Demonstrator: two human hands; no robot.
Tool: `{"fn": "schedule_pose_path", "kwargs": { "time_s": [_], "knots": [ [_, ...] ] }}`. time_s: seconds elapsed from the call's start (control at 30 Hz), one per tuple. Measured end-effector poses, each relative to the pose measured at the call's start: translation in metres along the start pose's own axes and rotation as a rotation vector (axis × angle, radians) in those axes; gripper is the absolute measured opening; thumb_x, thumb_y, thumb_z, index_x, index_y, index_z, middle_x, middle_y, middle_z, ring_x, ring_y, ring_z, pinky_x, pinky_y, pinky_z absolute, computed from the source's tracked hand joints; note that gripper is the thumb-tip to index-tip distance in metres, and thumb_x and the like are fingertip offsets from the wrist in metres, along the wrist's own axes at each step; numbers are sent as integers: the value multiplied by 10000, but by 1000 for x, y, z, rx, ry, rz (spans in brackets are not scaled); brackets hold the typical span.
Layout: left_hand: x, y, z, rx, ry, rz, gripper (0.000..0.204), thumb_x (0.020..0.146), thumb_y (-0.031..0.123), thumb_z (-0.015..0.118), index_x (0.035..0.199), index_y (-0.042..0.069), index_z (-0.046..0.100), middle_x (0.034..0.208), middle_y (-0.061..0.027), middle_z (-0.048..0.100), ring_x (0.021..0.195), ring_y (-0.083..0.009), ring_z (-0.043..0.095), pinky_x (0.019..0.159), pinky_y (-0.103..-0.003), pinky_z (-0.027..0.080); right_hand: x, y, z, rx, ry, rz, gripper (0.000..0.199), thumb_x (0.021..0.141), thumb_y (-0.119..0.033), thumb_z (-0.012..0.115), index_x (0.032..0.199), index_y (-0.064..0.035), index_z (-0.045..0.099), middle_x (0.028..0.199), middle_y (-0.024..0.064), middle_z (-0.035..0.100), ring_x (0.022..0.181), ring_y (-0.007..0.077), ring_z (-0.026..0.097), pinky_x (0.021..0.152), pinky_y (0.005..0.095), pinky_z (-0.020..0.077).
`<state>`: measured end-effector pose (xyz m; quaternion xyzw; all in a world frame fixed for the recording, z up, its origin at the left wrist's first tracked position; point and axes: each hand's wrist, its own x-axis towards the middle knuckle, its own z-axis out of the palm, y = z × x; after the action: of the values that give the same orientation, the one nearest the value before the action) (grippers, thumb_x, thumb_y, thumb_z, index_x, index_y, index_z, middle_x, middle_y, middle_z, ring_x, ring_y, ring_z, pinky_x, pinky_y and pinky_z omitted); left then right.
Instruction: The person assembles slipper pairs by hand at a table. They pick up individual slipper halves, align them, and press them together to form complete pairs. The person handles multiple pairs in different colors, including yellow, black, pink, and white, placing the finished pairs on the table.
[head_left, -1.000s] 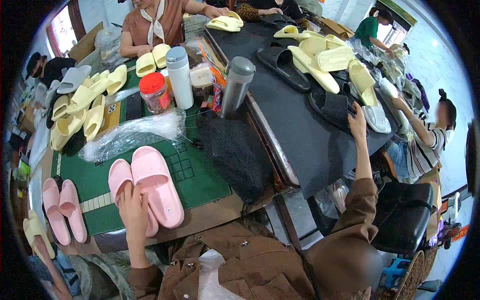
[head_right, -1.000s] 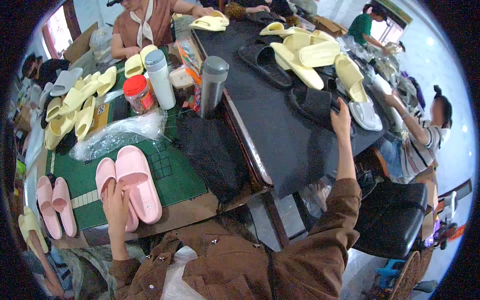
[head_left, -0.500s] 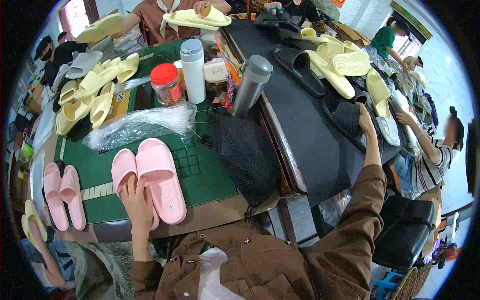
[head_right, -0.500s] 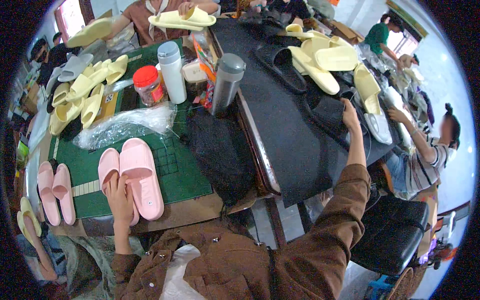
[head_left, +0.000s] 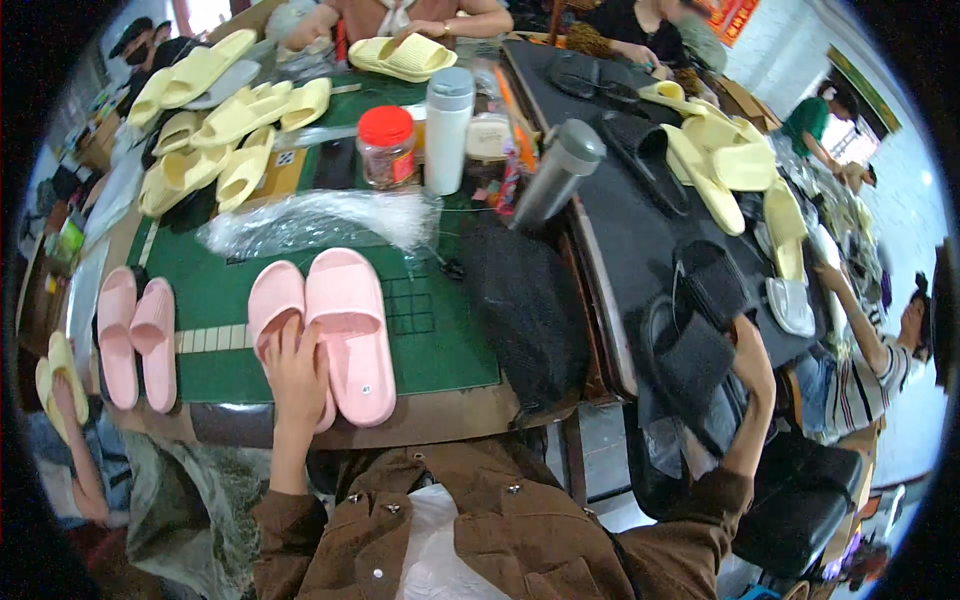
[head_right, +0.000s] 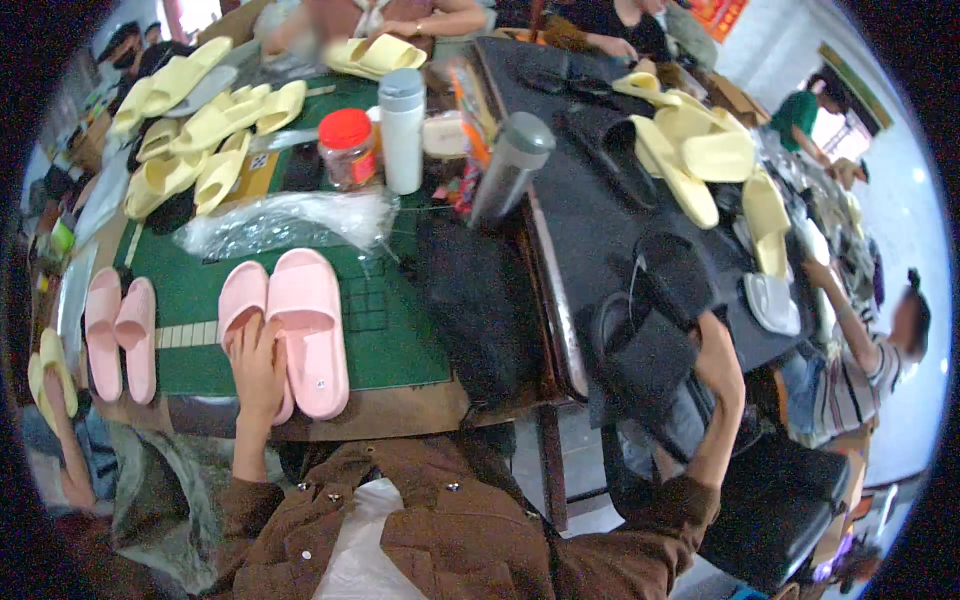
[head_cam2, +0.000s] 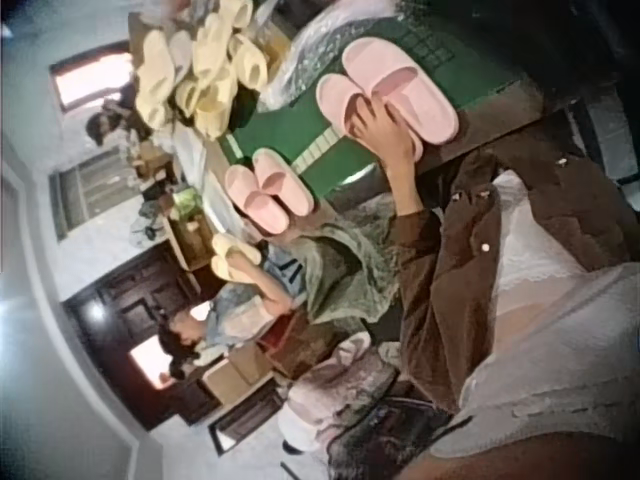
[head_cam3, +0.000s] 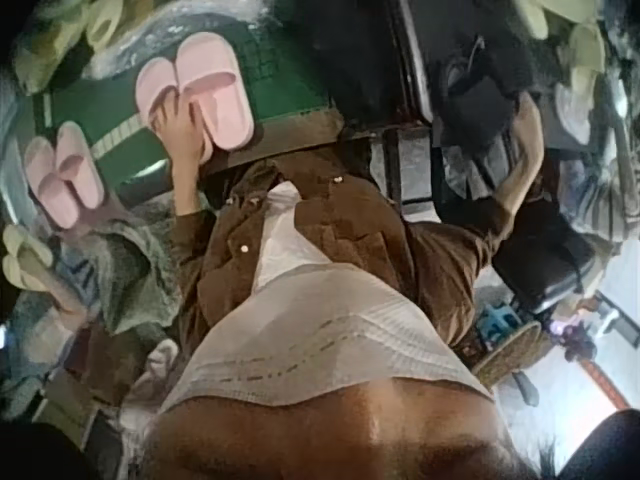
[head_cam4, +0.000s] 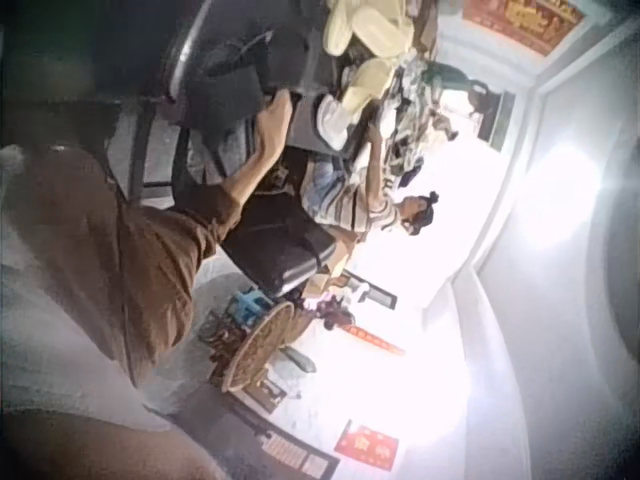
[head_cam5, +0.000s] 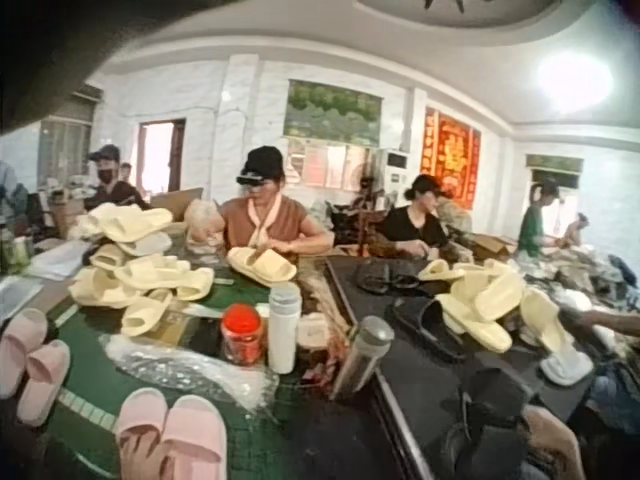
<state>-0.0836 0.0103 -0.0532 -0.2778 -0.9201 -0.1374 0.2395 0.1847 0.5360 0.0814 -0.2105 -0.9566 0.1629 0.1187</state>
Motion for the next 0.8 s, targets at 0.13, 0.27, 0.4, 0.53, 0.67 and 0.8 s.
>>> {"fn": "schedule_pose_path", "kwargs": {
  "time_s": [0.13, 0.27, 0.4, 0.53, 0.67, 0.8],
  "knots": [
    [2, 2, -2, -45, -6, -29, 271, 852, 124, 615, 1111, 44, 609, 1231, -172, 548, 1090, -364, 491, 953, -481, 372, -33, -13, 3, 23, 31, -142, 180, 768, 15, 542, 935, 41, 481, 831, 239, 545, 744, 319, 486, 731, 370, 433],
    [2, 0, 3, -73, 22, -27, 273, 833, 135, 629, 1097, 67, 615, 1197, -164, 561, 1065, -356, 504, 914, -480, 397, -38, -42, 6, 47, 67, 53, 289, 804, -81, 619, 1046, 34, 511, 924, 150, 561, 829, 253, 486, 773, 311, 415],
    [3, 8, -3, -171, -37, -63, 269, 836, 145, 635, 1095, 76, 614, 1233, -188, 562, 1094, -388, 511, 960, -491, 380, -28, 14, 47, 179, 195, 16, 498, 899, -184, 567, 1328, 54, 490, 1363, 187, 522, 1269, 302, 475, 1057, 349, 341],
    [0, 14, -4, -193, -19, -49, 225, 818, 167, 663, 1022, 87, 615, 1194, -165, 585, 1085, -357, 525, 918, -481, 404, -22, 3, 52, 362, 160, 71, 496, 903, -144, 541, 1352, 60, 485, 1427, 195, 479, 1343, 313, 428, 1111, 365, 295],
    [-1, 7, -3, -168, 11, -26, 220, 798, 154, 672, 999, 86, 614, 1177, -146, 599, 1061, -332, 551, 906, -453, 438, -24, -1, 49, 382, 122, 36, 476, 896, -77, 529, 1351, 55, 492, 1419, 194, 489, 1337, 322, 434, 1116, 374, 298],
    [-5, -25, -5, -48, 30, -32, 228, 796, 122, 658, 1016, 78, 616, 1209, -137, 600, 1075, -319, 555, 904, -438, 446, -20, -31, 34, 129, -12, -156, 488, 910, -72, 518, 1380, 47, 461, 1418, 202, 483, 1338, 333, 426, 1120, 398, 306]
  ]
}}
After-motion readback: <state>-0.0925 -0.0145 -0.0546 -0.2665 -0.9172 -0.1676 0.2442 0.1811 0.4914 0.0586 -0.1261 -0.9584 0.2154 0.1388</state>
